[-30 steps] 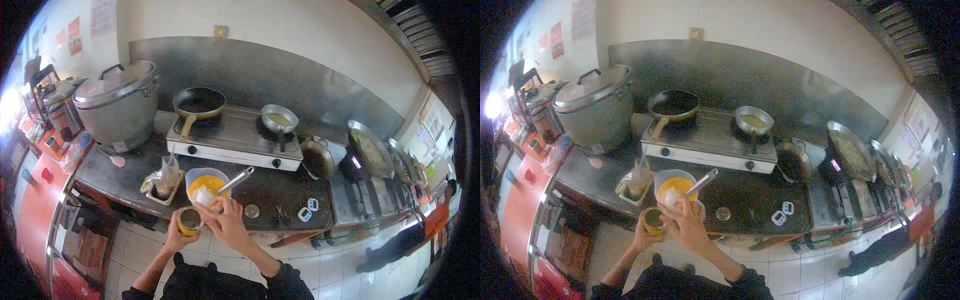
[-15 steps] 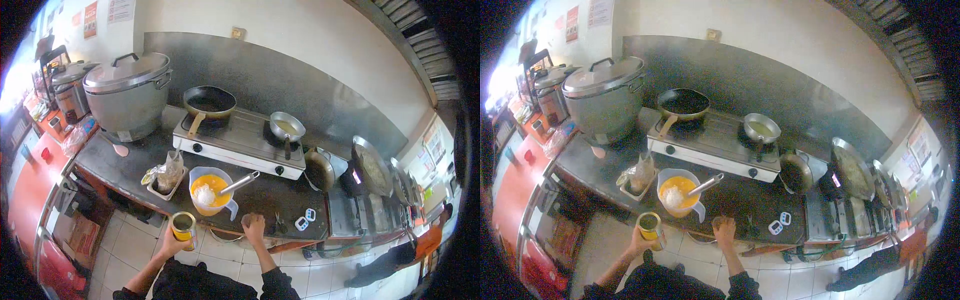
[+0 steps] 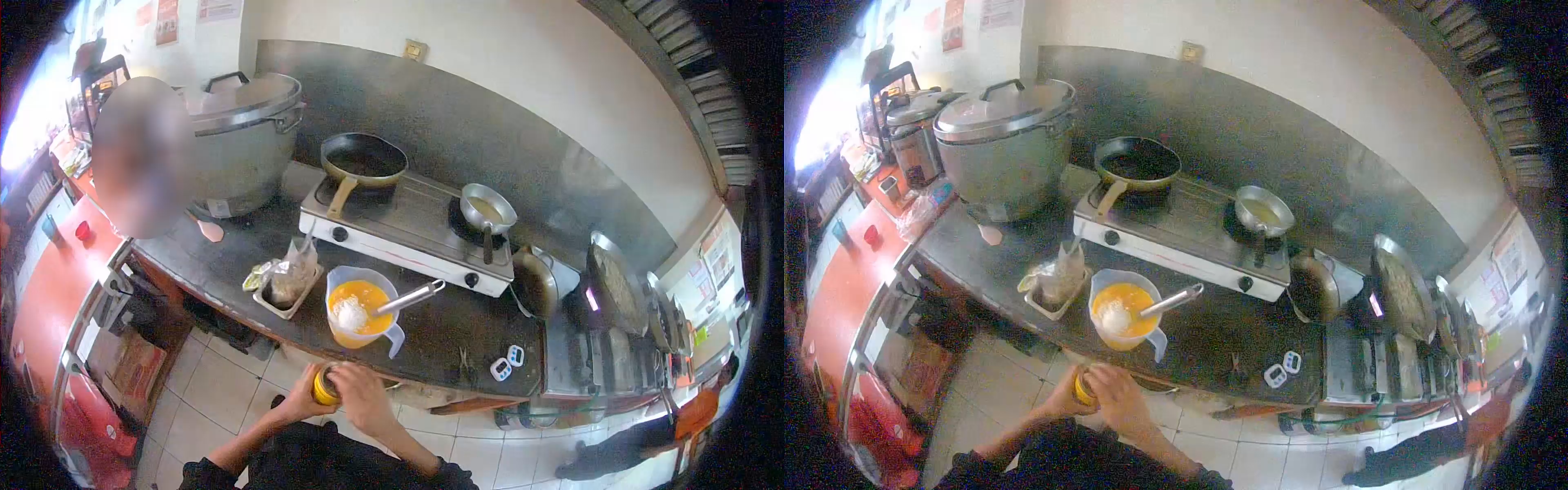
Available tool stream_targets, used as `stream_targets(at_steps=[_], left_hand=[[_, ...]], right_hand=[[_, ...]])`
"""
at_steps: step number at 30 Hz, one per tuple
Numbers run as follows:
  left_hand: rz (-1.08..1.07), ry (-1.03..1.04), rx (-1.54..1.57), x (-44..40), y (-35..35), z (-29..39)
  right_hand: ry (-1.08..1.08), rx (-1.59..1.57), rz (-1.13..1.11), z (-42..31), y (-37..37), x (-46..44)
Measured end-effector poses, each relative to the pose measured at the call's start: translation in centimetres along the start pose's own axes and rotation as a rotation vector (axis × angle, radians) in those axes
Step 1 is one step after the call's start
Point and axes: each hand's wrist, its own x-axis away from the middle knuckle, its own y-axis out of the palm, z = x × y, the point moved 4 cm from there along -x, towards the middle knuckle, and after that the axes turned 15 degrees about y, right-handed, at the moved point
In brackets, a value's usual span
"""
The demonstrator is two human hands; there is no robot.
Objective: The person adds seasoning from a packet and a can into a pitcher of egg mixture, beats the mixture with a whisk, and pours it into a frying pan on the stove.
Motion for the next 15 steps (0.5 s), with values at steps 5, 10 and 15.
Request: stream_targets(at_steps=[5,10,15], left_hand=[[0.153,0.078,0.316,0.8,-3.3,0.0],[0.214,0.159,0.164,-1.1,-9.2,2.4],[0.593,0.083,0.120,-6.5,-19.9,5.3]], right_hand=[[-0.220,0.028,-0.157,-3.4,2.8,-2.5],[-0.353,0.183,0.056,-7.4,1.8,-5.7],[0.193,0.054,1.248,-1.1,-7.1,-6.2]])
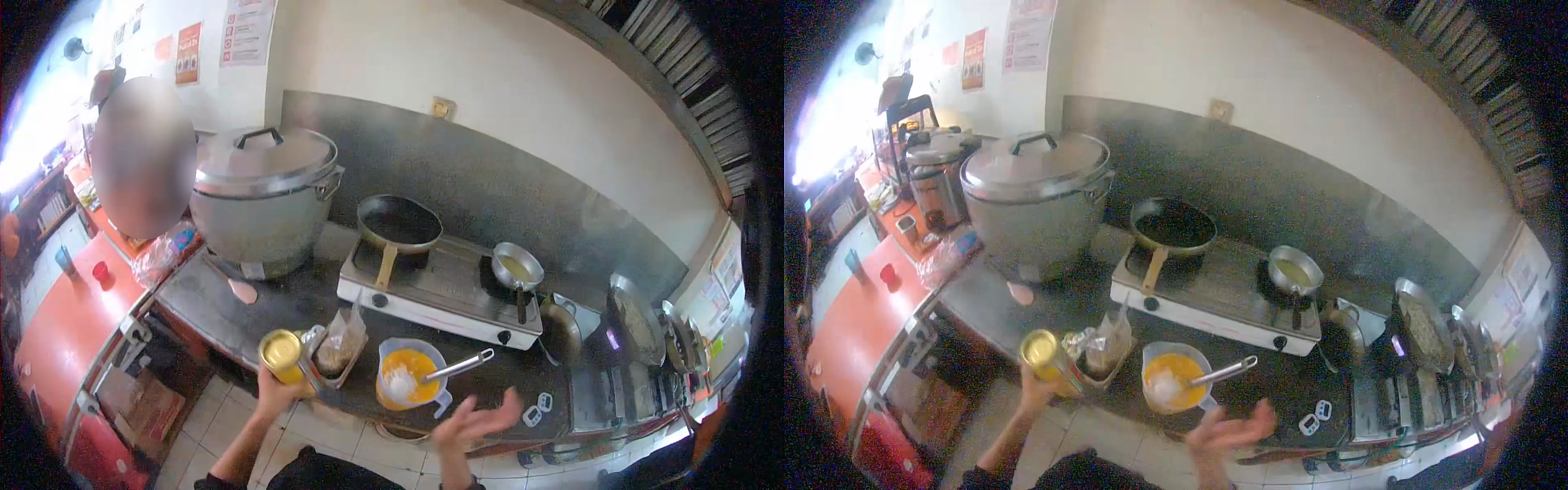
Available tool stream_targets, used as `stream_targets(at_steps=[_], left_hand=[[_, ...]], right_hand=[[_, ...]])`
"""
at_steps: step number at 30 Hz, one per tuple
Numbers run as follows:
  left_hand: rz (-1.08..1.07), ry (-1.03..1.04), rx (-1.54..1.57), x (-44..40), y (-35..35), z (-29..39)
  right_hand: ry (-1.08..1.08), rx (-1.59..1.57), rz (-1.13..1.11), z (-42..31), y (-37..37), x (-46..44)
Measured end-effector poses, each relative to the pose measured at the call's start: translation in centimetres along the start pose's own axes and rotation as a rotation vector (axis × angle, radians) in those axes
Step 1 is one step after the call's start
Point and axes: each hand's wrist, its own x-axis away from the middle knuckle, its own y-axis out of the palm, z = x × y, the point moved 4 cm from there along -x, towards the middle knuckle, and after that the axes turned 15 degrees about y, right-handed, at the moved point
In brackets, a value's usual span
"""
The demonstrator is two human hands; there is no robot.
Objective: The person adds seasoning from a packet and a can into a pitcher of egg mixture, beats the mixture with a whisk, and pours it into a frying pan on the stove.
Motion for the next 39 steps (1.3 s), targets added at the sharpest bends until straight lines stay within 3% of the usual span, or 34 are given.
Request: stream_targets(at_steps=[2,5,6,8,9,11,14,18,19,21,22,23,26,27,28,30,33,34,36,39], left_hand=[[0.160,0.190,-0.250,-5.1,-2.8,-3.5],[0.190,0.474,-0.637,-11.5,-4.3,-8.8],[0.188,0.443,-0.603,-13.1,-4.2,-10.8],[0.180,0.375,-0.539,-15.2,-3.9,-16.0],[0.103,0.280,-0.182,-16.5,-4.1,-21.6],[0.052,0.184,-0.034,-17.8,-2.9,-24.9],[-0.089,0.040,0.155,-17.9,-2.0,-27.6],[-0.278,-0.006,0.021,-17.2,-1.1,-24.6],[-0.329,0.044,-0.085,-17.0,-1.1,-23.3],[-0.355,0.181,-0.394,-17.1,-2.2,-24.6],[-0.320,0.228,-0.497,-16.6,-2.4,-24.5],[-0.192,0.243,-0.495,-15.5,-2.7,-22.8],[0.189,0.304,-0.506,-10.3,-3.5,-14.1],[0.310,0.324,-0.510,-7.6,-3.4,-12.0],[0.433,0.345,-0.512,-4.8,-2.8,-11.0],[0.433,0.339,-0.379,5.8,3.8,-9.0],[-0.264,0.064,-0.243,14.0,15.2,-5.5],[-0.466,0.142,-0.294,14.4,18.8,-5.3],[-0.324,0.108,-0.380,15.2,24.1,-5.3],[-0.049,-0.019,0.064,15.4,28.6,-9.9]], right_hand=[[0.285,0.042,0.029,2.9,2.1,-3.3],[0.560,-0.148,-0.268,10.0,5.4,-3.8],[0.758,-0.369,-0.272,10.7,6.6,-3.1],[0.788,-0.321,-0.311,12.6,8.3,-2.7],[0.879,-0.436,-0.289,13.1,8.7,-2.3],[1.054,-0.658,-0.241,11.6,9.6,-1.9],[1.232,-0.739,-0.235,9.1,9.9,-2.4],[0.827,-0.761,-0.540,3.7,9.8,-4.4],[0.919,-0.720,-0.459,5.3,10.2,-1.8],[0.925,-0.654,-0.538,6.3,10.6,-0.1],[0.845,-0.628,-0.701,6.1,10.8,-0.5],[0.753,-0.605,-0.873,5.5,11.3,-1.4],[0.782,-0.720,-0.817,3.9,11.0,-5.7],[0.954,-0.771,-0.823,5.0,11.5,-5.2],[0.859,-0.741,-0.908,5.9,12.0,-3.9],[0.648,-0.682,-1.082,7.9,12.3,-1.0],[0.640,-0.805,-1.119,5.1,10.9,-6.4],[0.721,-0.898,-1.109,4.7,10.8,-8.0],[0.709,-0.831,-1.081,6.6,11.6,-6.6],[0.579,-0.770,-1.237,7.6,11.6,-3.3]])
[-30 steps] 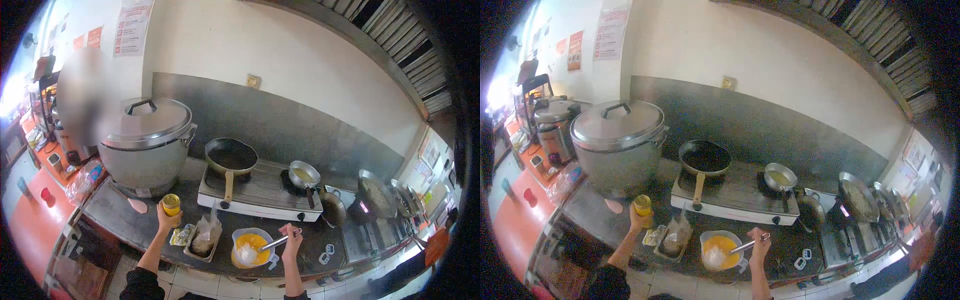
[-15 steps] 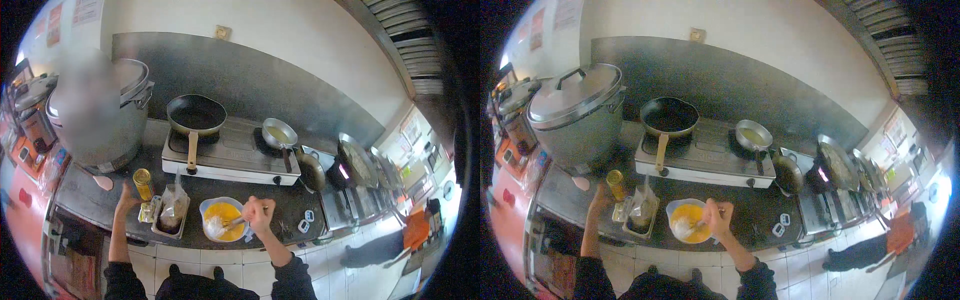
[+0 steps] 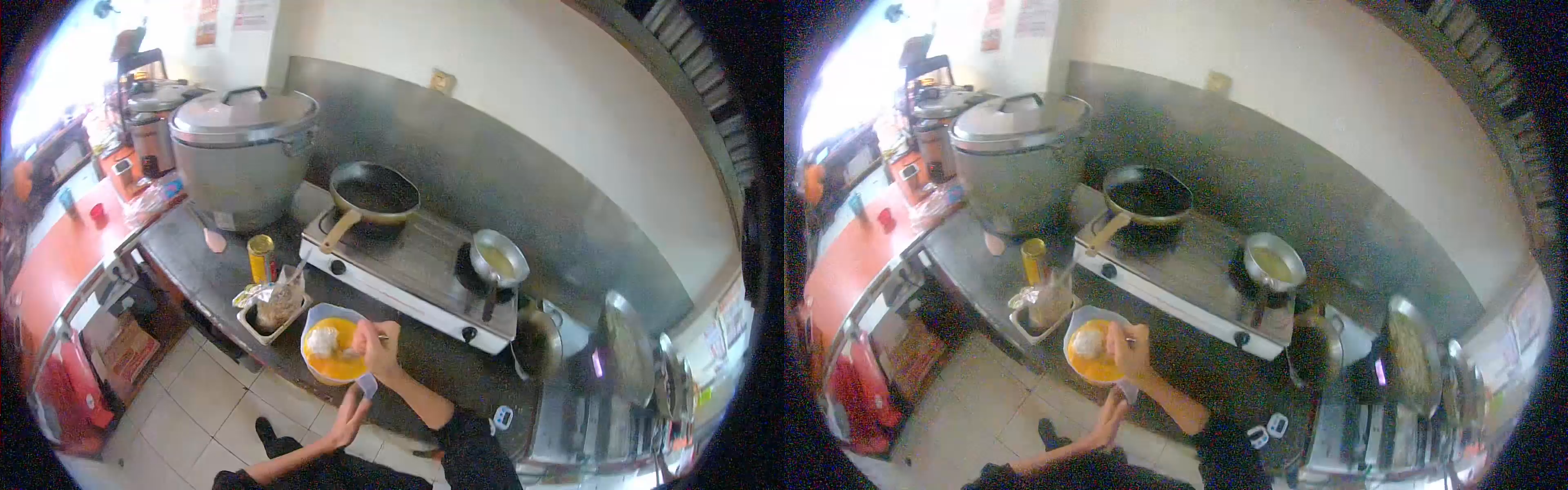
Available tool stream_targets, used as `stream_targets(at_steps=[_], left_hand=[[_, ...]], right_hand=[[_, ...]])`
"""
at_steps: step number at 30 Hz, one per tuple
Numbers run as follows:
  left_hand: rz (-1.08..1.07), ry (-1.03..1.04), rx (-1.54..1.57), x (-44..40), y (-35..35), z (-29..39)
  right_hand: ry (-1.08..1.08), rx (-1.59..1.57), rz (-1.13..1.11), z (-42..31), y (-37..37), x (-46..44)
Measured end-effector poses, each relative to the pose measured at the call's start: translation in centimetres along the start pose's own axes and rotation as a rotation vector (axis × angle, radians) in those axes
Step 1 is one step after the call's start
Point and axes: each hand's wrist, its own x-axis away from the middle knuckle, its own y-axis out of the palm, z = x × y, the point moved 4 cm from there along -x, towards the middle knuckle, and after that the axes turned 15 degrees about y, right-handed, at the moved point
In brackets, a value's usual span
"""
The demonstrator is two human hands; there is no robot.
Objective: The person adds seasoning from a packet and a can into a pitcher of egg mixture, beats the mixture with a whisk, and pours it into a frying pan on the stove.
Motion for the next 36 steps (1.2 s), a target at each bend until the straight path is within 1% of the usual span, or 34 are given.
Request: stream_targets(at_steps=[1,3,4,7,8,11,12,13,14,15,16,17,19,20,21,23,25,26,28,31,32,34,35,36], left_hand=[[0.079,-0.017,-0.030,-0.5,0.7,-0.6],[0.236,-0.084,-0.084,-1.3,1.4,0.8],[0.278,-0.161,-0.244,-1.4,1.6,2.0],[0.329,-0.166,-0.257,-0.3,0.9,1.0],[0.369,-0.033,-0.327,-0.4,0.4,1.3],[0.357,0.009,-0.353,0.2,-1.2,2.5],[0.447,0.029,-0.409,0.0,-1.3,3.1],[0.438,0.005,-0.382,0.5,-1.5,1.9],[0.428,-0.019,-0.353,1.1,-2.2,-0.3],[0.420,-0.043,-0.320,1.5,-2.8,-2.4],[0.451,0.022,-0.199,1.6,-3.0,-3.1],[0.415,-0.009,-0.217,1.1,-2.7,-2.0],[0.337,-0.066,-0.253,-0.6,-2.7,2.2],[0.342,-0.099,-0.203,-0.6,-2.9,2.2],[0.312,-0.087,-0.212,-0.5,-3.2,1.6],[0.256,-0.062,-0.229,-0.4,-4.3,-0.4],[0.212,-0.039,-0.298,-0.6,-5.3,-1.2],[0.190,-0.025,-0.335,-1.1,-5.7,-1.2],[0.153,-0.038,-0.304,-1.8,-6.0,-0.7],[0.146,-0.094,-0.266,-2.6,-5.9,1.7],[0.145,-0.120,-0.254,-2.4,-5.6,2.2],[0.165,-0.097,-0.240,-2.4,-5.6,1.4],[0.175,-0.082,-0.235,-2.3,-5.7,1.2],[0.157,-0.093,-0.247,-2.1,-5.6,1.4]], right_hand=[[0.008,-0.050,0.021,-0.6,-0.7,-0.5],[0.059,-0.153,0.074,-3.2,-2.3,-0.6],[0.150,-0.301,0.118,-4.0,-2.8,-0.6],[-0.097,0.058,0.007,2.4,-2.0,1.0],[-0.055,0.036,-0.087,1.2,-2.0,2.2],[-0.109,0.006,-0.046,-5.0,-3.8,2.2],[-0.054,-0.134,-0.069,-5.0,-4.7,1.7],[-0.007,-0.132,-0.040,-6.4,-5.3,1.7],[-0.028,-0.195,-0.106,-8.1,-5.5,1.9],[-0.035,-0.254,-0.065,-9.3,-5.9,2.1],[-0.042,-0.309,-0.024,-10.3,-6.3,2.3],[-0.051,-0.363,0.015,-11.2,-6.6,2.3],[-0.088,-0.351,-0.069,-13.3,-6.6,2.0],[-0.108,-0.348,-0.111,-13.8,-6.5,1.8],[-0.058,-0.315,-0.102,-12.3,-6.4,1.3],[0.041,-0.243,-0.087,-6.4,-5.8,0.0],[-0.108,0.052,-0.068,-1.3,-3.9,0.8],[-0.121,0.072,-0.091,-0.6,-4.3,1.8],[-0.154,0.109,-0.148,0.1,-4.7,2.7],[0.221,-0.326,-0.150,-5.3,-6.3,1.7],[0.161,-0.304,-0.132,-5.0,-6.2,1.9],[0.025,-0.264,-0.103,-3.1,-5.5,1.5],[-0.149,-0.049,-0.039,0.2,-5.2,2.2],[-0.132,0.040,-0.061,1.6,-5.9,3.1]])
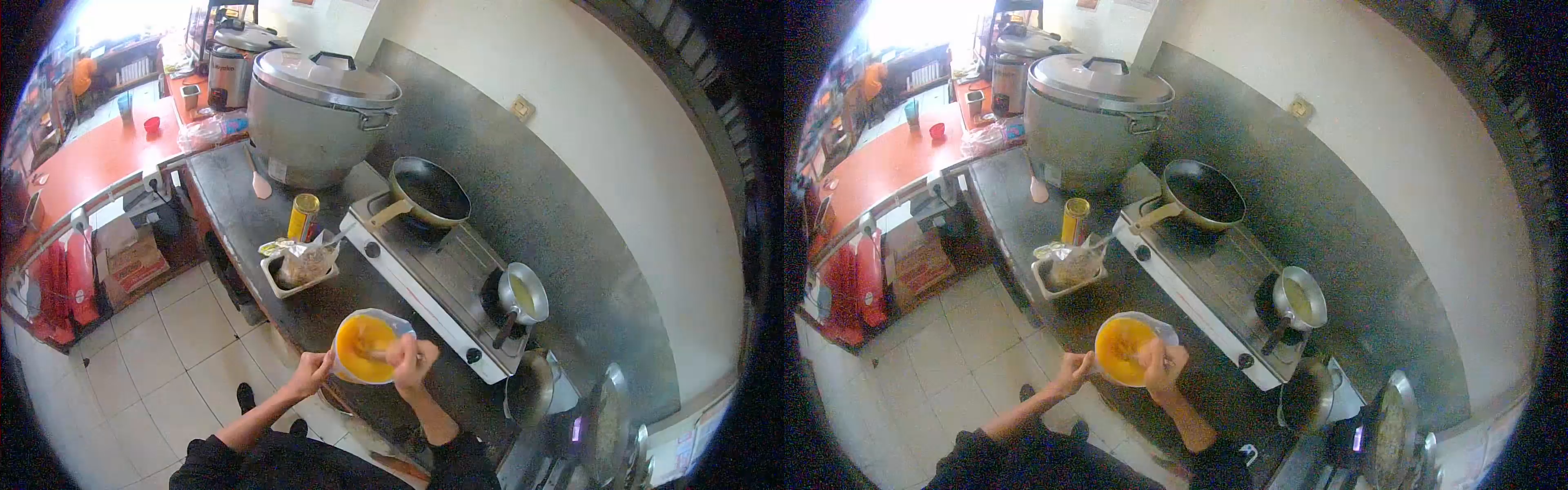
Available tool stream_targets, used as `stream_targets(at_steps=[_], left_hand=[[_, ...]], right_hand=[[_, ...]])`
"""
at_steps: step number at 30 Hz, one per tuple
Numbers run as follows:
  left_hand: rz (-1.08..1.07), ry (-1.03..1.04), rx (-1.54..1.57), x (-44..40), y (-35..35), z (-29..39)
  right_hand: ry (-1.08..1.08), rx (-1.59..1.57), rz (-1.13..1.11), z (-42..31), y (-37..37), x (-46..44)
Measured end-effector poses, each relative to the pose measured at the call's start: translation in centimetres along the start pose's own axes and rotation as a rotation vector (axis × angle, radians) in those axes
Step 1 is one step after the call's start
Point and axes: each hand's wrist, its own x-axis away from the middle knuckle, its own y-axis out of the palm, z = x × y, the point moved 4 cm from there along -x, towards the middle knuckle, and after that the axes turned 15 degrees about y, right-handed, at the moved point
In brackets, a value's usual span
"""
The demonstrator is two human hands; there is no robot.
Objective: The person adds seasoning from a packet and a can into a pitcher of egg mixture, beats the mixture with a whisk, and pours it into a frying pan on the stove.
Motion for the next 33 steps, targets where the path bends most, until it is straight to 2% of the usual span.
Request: stream_targets(at_steps=[1,3,4,5,7,8,11,12,14,15,16,17,18,20,22,24,25,26,27,28,30,31,32,33], left_hand=[[-0.007,0.001,-0.017,-0.2,-0.1,0.1],[-0.004,0.018,-0.038,-0.1,-0.1,0.1],[0.002,0.042,-0.045,-0.2,-0.2,-0.4],[0.002,0.063,-0.051,-0.1,-0.2,-0.5],[0.027,0.078,-0.075,-0.2,-0.1,-0.1],[0.038,0.088,-0.086,-0.2,-0.2,0.1],[-0.039,0.031,-0.130,0.0,-0.2,-0.6],[-0.050,0.008,-0.095,-0.4,-0.3,0.7],[-0.080,-0.051,-0.029,-0.4,-0.7,3.5],[-0.053,-0.017,-0.111,0.1,-1.1,4.2],[-0.027,0.023,-0.196,0.3,-1.5,4.9],[0.000,0.063,-0.279,0.6,-1.8,5.2],[0.041,0.258,-0.458,2.4,-2.5,4.6],[0.105,0.166,-0.379,6.9,-4.8,6.3],[-0.125,-0.054,-0.468,11.7,-6.1,6.3],[-0.207,-0.378,-0.099,18.1,-7.1,1.4],[-0.133,-0.467,-0.002,19.8,-7.7,0.9],[-0.062,-0.557,0.096,21.4,-8.3,0.8],[0.009,-0.650,0.195,23.0,-8.8,0.7],[0.044,-0.653,0.190,24.1,-9.6,-0.1],[0.117,-0.666,0.178,25.8,-10.4,-1.9],[0.100,-0.710,0.159,25.8,-10.3,-2.2],[0.078,-0.757,0.137,25.7,-10.6,-2.4],[0.056,-0.800,0.111,25.3,-11.0,-2.6]], right_hand=[[0.011,0.085,-0.038,0.4,-0.3,0.1],[0.131,-0.013,0.023,-4.7,-0.4,-1.5],[0.333,-0.331,0.086,-7.3,0.1,-2.0],[0.332,-0.365,0.045,-6.0,-1.7,-2.9],[0.085,-0.214,0.150,-1.6,-0.9,-2.6],[-0.231,0.006,0.069,-1.7,1.7,-1.4],[0.056,-0.148,0.100,-2.8,0.4,0.1],[0.085,-0.206,0.054,-6.1,0.5,-0.6],[0.157,-0.357,0.123,-5.2,-0.7,-1.5],[0.188,-0.434,0.158,-4.1,-1.0,-1.9],[-0.127,-0.088,0.123,-2.2,0.0,-1.1],[-0.005,0.087,0.167,-0.9,1.3,0.7],[-0.045,0.107,0.160,0.5,0.1,1.9],[-0.043,0.084,0.091,-1.1,-1.3,0.8],[0.216,-0.390,0.293,-5.0,-2.4,-1.1],[0.168,-0.269,0.239,-3.1,-1.2,-0.9],[0.133,-0.210,0.207,-1.5,-0.1,-1.0],[-0.119,-0.097,0.222,-1.1,2.5,0.1],[-0.225,0.094,0.094,-2.2,2.5,1.7],[-0.281,0.204,0.103,-2.1,1.8,1.6],[-0.077,-0.028,0.040,-2.9,-0.8,0.3],[0.183,-0.370,-0.035,-6.1,-0.4,-0.9],[0.082,-0.263,0.004,-9.2,-0.4,-1.9],[-0.058,-0.125,0.097,-6.7,-0.4,-1.9]])
